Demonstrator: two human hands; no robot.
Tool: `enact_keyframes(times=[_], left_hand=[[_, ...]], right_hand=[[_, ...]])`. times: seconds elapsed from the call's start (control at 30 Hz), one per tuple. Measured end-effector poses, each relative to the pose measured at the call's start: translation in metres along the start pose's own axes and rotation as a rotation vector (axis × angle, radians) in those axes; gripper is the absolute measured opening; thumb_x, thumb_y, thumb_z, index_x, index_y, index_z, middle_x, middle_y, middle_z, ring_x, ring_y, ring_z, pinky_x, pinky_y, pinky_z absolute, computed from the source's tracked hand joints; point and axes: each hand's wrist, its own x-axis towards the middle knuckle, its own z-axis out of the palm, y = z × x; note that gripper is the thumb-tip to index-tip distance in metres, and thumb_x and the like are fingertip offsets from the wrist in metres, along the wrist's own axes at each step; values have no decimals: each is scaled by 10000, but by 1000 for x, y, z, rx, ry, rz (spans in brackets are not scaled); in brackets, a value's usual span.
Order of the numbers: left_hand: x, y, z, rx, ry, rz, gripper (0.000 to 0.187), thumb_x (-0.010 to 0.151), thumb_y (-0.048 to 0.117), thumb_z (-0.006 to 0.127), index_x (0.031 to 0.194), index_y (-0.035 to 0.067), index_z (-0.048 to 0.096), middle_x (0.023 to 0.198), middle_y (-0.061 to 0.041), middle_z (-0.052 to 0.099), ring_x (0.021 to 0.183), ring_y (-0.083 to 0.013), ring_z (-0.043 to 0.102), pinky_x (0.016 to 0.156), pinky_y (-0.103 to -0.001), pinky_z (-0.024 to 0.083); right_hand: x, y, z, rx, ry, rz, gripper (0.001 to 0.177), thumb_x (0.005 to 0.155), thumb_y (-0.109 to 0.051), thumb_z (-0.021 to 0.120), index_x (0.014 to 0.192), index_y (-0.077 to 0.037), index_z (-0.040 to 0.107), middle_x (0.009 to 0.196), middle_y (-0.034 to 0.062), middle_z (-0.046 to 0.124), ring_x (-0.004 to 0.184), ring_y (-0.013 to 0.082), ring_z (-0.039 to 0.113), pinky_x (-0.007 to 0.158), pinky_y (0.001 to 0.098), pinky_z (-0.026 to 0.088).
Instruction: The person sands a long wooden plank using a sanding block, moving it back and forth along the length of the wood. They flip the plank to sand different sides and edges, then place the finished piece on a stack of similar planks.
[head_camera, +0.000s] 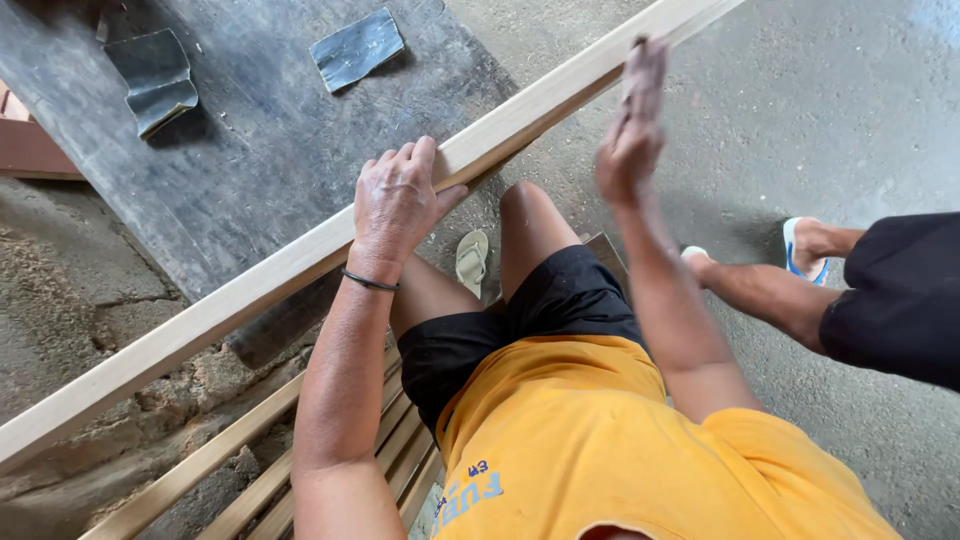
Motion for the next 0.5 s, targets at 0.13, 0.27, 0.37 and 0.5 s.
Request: enact_keyframes(times=[0.13, 0.27, 0.37, 0.5], left_hand=[[-2, 0, 0, 14, 8, 9, 492, 654, 504, 687, 779, 120, 406, 673, -27, 510, 610, -240, 512, 547, -340, 395], [1, 1, 2, 13, -14, -26, 486, 643, 509, 686, 781, 128, 418, 687, -28, 533, 624, -248, 527, 568, -352, 401], [2, 0, 2, -25, -7, -21, 497, 634, 503, 693, 783, 117, 418, 709, -44, 542, 640, -262, 521, 568, -361, 397], [1, 1, 3, -18, 31, -24, 489, 608, 500, 699, 770, 125, 429, 691, -38, 543, 639, -255, 529, 560, -358, 404]], right_hand=[[41, 68, -12, -152, 156, -21, 323, 963, -43, 287, 1279, -34, 220, 1312, 170, 306, 1234, 288, 420, 1053, 333, 412], [16, 1, 2, 45, 141, -82, 352, 957, -8, 204, 1308, -17, 210, 1374, 130, 221, 1320, 236, 185, 1150, 339, 191], [-36, -56, 22, 98, -132, -176, 587, 847, 191, 221, 1361, -72, 113, 1431, 16, 38, 1362, 162, 15, 1171, 318, 42], [-21, -19, 14, 612, -199, -214, 791, 740, 302, 177, 1347, -122, -98, 1442, 49, -56, 1390, 218, 17, 1203, 332, 34]])
